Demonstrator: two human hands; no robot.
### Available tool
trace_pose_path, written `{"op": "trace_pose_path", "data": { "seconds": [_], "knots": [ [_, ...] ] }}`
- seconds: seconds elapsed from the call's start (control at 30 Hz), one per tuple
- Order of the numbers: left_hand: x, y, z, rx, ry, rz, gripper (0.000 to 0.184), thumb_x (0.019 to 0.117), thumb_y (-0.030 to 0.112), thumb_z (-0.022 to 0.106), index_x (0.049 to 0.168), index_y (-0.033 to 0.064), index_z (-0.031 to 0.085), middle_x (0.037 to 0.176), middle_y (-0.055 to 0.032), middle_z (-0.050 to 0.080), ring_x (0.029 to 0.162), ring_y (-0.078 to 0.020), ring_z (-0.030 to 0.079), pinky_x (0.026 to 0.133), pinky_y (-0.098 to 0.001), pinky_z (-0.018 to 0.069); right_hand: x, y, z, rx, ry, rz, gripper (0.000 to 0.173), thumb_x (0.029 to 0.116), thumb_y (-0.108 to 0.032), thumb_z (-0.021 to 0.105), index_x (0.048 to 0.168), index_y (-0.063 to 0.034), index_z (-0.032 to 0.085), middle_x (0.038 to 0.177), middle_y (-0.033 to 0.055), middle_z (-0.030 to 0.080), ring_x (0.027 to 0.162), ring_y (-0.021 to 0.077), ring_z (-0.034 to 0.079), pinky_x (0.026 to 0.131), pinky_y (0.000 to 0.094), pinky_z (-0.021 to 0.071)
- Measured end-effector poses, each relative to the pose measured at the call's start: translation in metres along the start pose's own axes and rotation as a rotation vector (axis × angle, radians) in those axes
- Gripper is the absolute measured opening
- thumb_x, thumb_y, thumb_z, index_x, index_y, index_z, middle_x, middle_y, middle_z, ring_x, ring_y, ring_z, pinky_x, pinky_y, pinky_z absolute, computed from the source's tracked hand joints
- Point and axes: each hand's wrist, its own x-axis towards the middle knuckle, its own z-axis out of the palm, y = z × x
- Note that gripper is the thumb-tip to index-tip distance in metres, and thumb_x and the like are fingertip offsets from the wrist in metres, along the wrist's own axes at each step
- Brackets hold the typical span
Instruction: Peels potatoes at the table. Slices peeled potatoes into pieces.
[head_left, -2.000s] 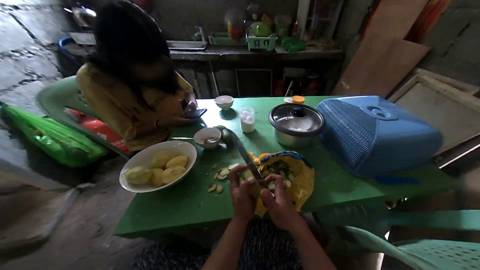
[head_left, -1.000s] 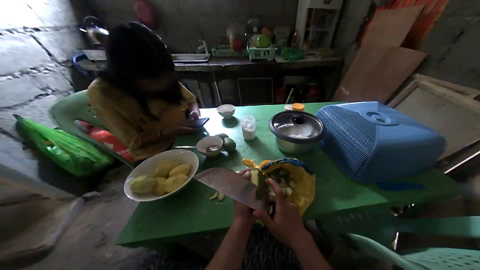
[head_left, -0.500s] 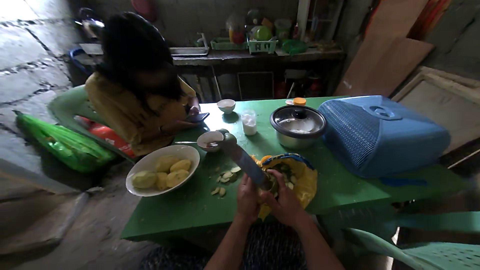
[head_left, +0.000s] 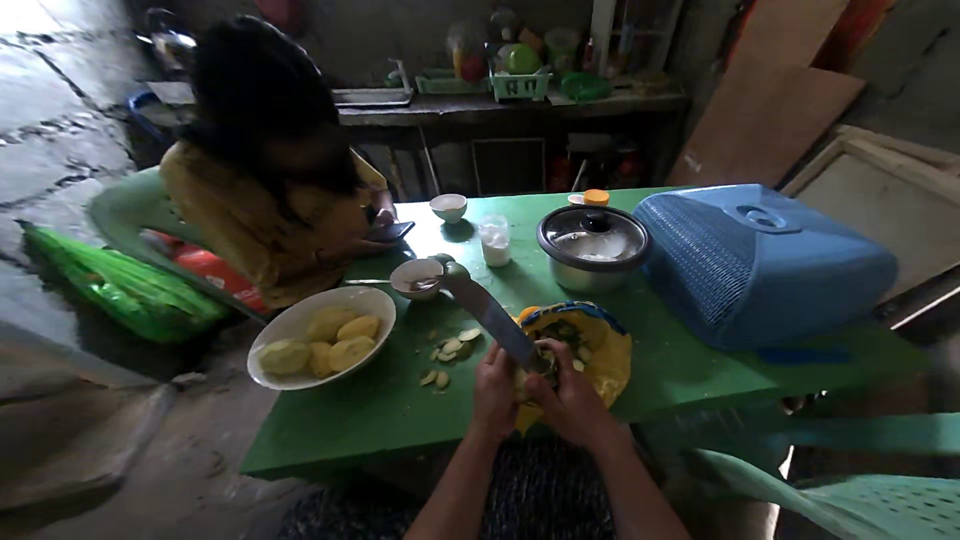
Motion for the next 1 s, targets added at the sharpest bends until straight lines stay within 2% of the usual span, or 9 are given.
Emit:
{"op": "trace_pose_path", "data": {
  "seconds": [0.13, 0.2, 0.3, 0.4, 0.57, 0.67, 0.77, 0.83, 1.0],
  "knots": [
    [0.005, 0.004, -0.005, 0.030, -0.030, -0.004, 0.028, 0.1061, 0.015, 0.033, 0.110, 0.0031, 0.059, 0.088, -0.0022, 0.068, 0.079, -0.0100, 0.068, 0.072, -0.0289, 0.0593, 0.003, -0.002, 0.002, 0.083, -0.018, 0.004, 0.067, 0.1028, -0.054, 0.047, 0.150, -0.0067, 0.040, 0.099, 0.0102, 0.070, 0.080, 0.0182, 0.069, 0.071, 0.0429, 0.0588],
    [0.006, 0.004, -0.005, 0.050, -0.016, 0.013, 0.032, 0.1076, 0.014, 0.030, 0.114, 0.0019, 0.059, 0.090, -0.0023, 0.070, 0.082, -0.0099, 0.068, 0.076, -0.0294, 0.0597, 0.002, -0.005, 0.004, 0.022, -0.004, 0.030, 0.069, 0.1021, -0.058, 0.045, 0.152, -0.0110, 0.041, 0.098, 0.0110, 0.071, 0.080, 0.0230, 0.069, 0.070, 0.0492, 0.0579],
    [0.007, 0.005, -0.006, 0.123, -0.005, 0.053, 0.025, 0.1053, 0.012, 0.037, 0.109, 0.0030, 0.059, 0.088, -0.0006, 0.067, 0.080, -0.0089, 0.067, 0.074, -0.0281, 0.0585, 0.006, -0.008, 0.007, 0.055, 0.039, 0.042, 0.062, 0.1042, -0.054, 0.044, 0.148, -0.0108, 0.046, 0.092, 0.0090, 0.070, 0.075, 0.0200, 0.067, 0.068, 0.0456, 0.0571],
    [-0.001, 0.002, -0.005, 0.214, -0.047, 0.115, 0.021, 0.0978, 0.015, 0.049, 0.107, 0.0027, 0.063, 0.090, -0.0005, 0.068, 0.078, -0.0087, 0.066, 0.070, -0.0274, 0.0581, 0.017, -0.014, 0.003, 0.115, 0.114, 0.180, 0.052, 0.1083, -0.043, 0.042, 0.143, -0.0049, 0.048, 0.102, 0.0152, 0.070, 0.090, 0.0231, 0.069, 0.082, 0.0455, 0.0573],
    [0.001, -0.001, 0.004, 0.039, 0.029, -0.022, 0.028, 0.1053, 0.017, 0.039, 0.118, -0.0001, 0.057, 0.095, -0.0071, 0.066, 0.082, -0.0140, 0.066, 0.072, -0.0320, 0.0586, 0.018, -0.001, -0.003, 0.135, 0.151, 0.176, 0.071, 0.1057, -0.048, 0.044, 0.158, -0.0046, 0.027, 0.117, 0.0205, 0.067, 0.096, 0.0249, 0.069, 0.086, 0.0458, 0.0569],
    [0.010, 0.006, 0.008, -0.031, 0.104, -0.039, 0.029, 0.1085, 0.019, 0.037, 0.123, 0.0008, 0.054, 0.094, -0.0083, 0.065, 0.081, -0.0159, 0.067, 0.071, -0.0339, 0.0593, 0.000, -0.002, -0.001, 0.110, 0.083, 0.092, 0.079, 0.1030, -0.054, 0.046, 0.161, -0.0053, 0.023, 0.126, 0.0196, 0.066, 0.099, 0.0247, 0.070, 0.084, 0.0480, 0.0583],
    [0.011, 0.007, 0.007, -0.042, 0.109, 0.020, 0.030, 0.1096, 0.019, 0.031, 0.127, 0.0021, 0.049, 0.094, -0.0049, 0.066, 0.083, -0.0110, 0.067, 0.075, -0.0309, 0.0592, -0.014, -0.005, 0.006, 0.036, 0.021, 0.002, 0.086, 0.0996, -0.061, 0.049, 0.161, -0.0061, 0.024, 0.108, 0.0147, 0.071, 0.084, 0.0227, 0.070, 0.073, 0.0476, 0.0598],
    [0.011, 0.004, 0.004, -0.066, 0.093, 0.078, 0.027, 0.1070, 0.015, 0.038, 0.125, 0.0009, 0.051, 0.098, -0.0041, 0.067, 0.087, -0.0096, 0.067, 0.079, -0.0293, 0.0587, -0.019, -0.010, 0.008, -0.031, 0.000, -0.029, 0.089, 0.0985, -0.066, 0.047, 0.161, -0.0062, 0.024, 0.089, 0.0117, 0.071, 0.071, 0.0240, 0.068, 0.064, 0.0493, 0.0585],
    [0.010, -0.001, -0.001, -0.069, 0.056, 0.154, 0.022, 0.1030, 0.011, 0.046, 0.120, 0.0013, 0.055, 0.102, -0.0023, 0.067, 0.093, -0.0079, 0.066, 0.084, -0.0278, 0.0575, -0.019, -0.013, 0.010, -0.147, 0.006, -0.038, 0.092, 0.0979, -0.070, 0.042, 0.161, -0.0058, 0.025, 0.077, 0.0095, 0.069, 0.063, 0.0264, 0.066, 0.060, 0.0518, 0.0566]
  ]
}}
